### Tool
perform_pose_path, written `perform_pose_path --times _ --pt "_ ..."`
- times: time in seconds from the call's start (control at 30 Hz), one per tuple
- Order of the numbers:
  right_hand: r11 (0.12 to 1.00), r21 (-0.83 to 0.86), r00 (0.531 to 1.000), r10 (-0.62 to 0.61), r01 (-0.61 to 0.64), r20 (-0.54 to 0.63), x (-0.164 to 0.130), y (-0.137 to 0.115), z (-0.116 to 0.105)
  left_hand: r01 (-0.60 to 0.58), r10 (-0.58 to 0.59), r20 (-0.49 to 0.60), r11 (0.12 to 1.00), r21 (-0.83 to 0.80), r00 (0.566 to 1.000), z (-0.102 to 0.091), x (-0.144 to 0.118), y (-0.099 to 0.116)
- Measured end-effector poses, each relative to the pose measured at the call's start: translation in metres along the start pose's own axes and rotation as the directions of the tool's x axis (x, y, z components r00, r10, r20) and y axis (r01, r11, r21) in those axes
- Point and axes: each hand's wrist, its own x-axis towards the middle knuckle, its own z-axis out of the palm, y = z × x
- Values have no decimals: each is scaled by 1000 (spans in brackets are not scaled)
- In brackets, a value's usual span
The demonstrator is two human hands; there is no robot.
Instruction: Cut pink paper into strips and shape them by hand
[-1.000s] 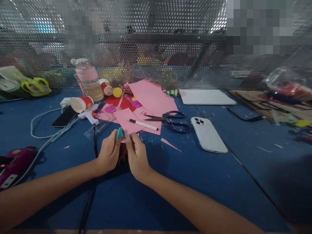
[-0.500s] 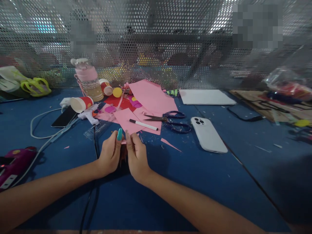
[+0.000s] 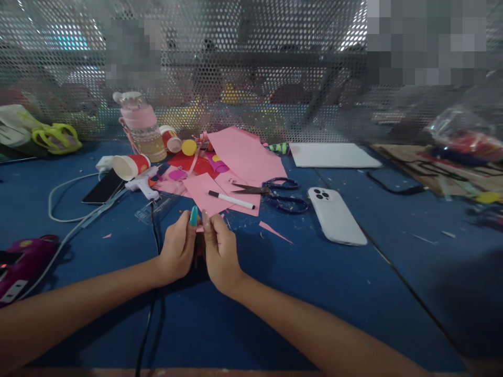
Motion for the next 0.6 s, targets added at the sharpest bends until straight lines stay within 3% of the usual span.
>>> perform_pose_path --times 0.3,0.43,0.6 --pt "999 -44 999 -27 28 28 2 0 -2 -40 42 -14 995 95 999 -1 2 -1" --pt "990 -118 997 -79 76 -27 3 2 -5 -80 105 -82 960 268 991 -3 4 -3" --pt "955 -259 990 -134 142 45 4 2 -9 -90 118 -46 912 400 992 -5 4 -8"
